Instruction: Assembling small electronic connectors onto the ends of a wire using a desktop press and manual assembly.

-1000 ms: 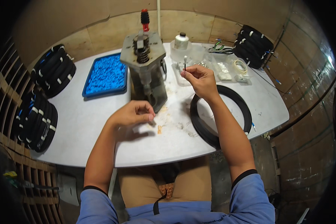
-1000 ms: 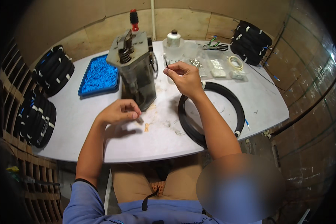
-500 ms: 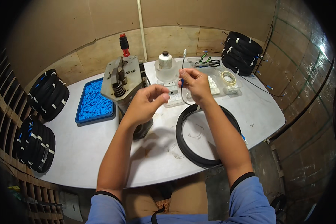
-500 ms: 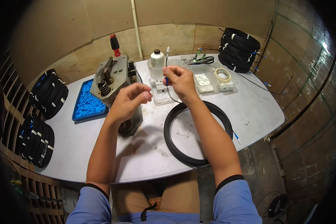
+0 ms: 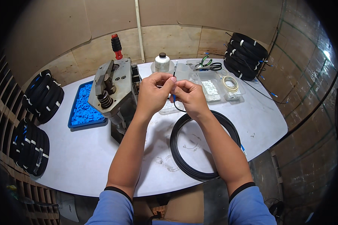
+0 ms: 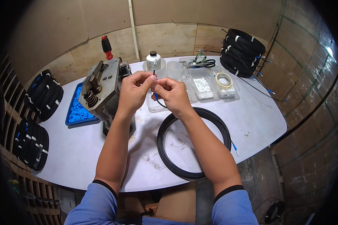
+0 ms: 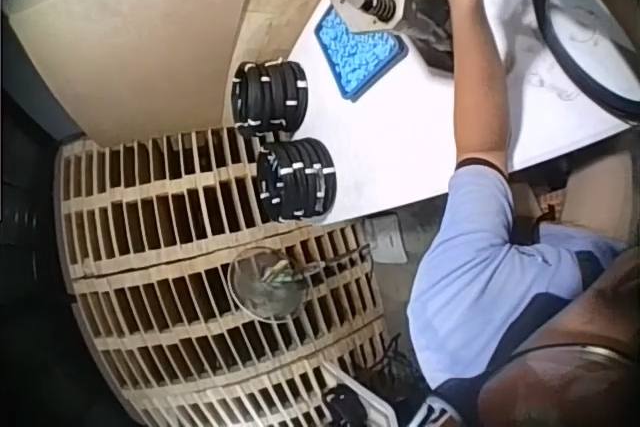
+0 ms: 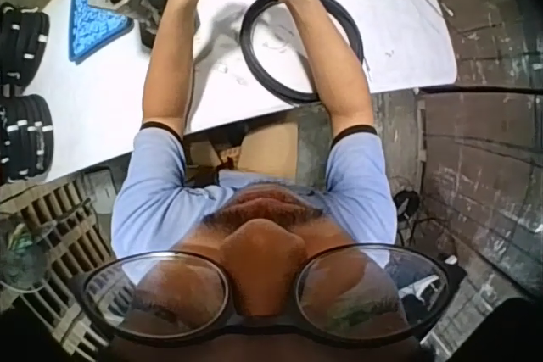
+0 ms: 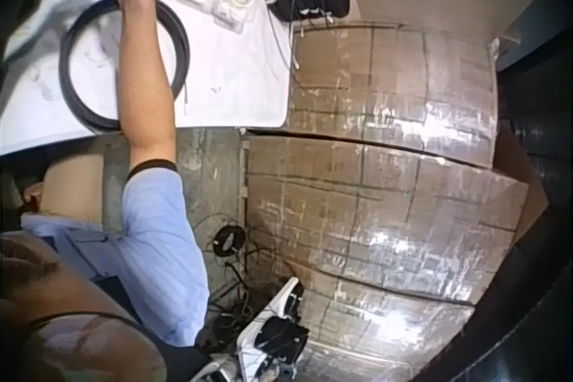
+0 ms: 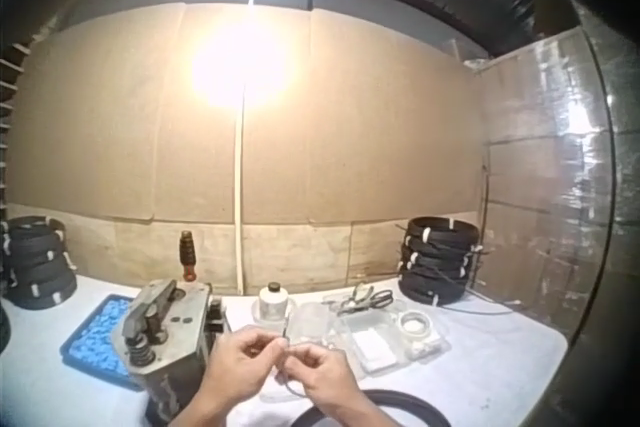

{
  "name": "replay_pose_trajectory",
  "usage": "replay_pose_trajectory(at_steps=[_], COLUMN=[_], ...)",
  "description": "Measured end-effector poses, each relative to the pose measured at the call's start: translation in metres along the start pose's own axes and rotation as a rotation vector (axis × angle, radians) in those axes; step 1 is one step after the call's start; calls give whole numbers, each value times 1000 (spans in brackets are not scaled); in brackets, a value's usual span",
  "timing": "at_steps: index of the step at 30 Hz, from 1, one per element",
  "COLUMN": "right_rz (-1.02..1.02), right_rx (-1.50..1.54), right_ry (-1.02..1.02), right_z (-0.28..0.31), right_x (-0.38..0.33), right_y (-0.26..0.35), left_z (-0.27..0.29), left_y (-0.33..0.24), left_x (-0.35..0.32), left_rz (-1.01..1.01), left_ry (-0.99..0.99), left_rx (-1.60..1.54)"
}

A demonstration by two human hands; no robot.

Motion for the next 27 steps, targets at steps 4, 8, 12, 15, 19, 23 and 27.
replay_pose_trajectory(at_steps=[4,8,12,15,19,23,27], right_rz=[34,86,119,77,71,70,73], right_rx=[0,-140,-153,-156,-190,-188,-168], right_ry=[-29,-15,34,53,22,0,-23], right_z=[-4,-2,-4,-12,-15,-14,-14], right_x=[0,-2,-7,-10,-13,-14,-14], right_y=[-6,-12,-13,-16,-12,-12,-8], left_z=[-2,-3,2,4,9,9,9], left_y=[2,2,6,5,8,9,7], left_x=[0,0,3,3,5,5,5], left_rz=[-13,-30,9,54,101,164,159], left_ry=[-59,-88,-94,-89,-76,-45,-37], left_rx=[15,12,-32,-70,-93,-159,-167])
Point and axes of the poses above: each hand's wrist, its own x-axis towards the middle knuckle, its own z-axis out of the back of the hand, y = z × x, the point moved 1 cm from there along x, towards the middle knuckle, and after that the axes turned 14 degrees about -x, right-handed, at the moved point
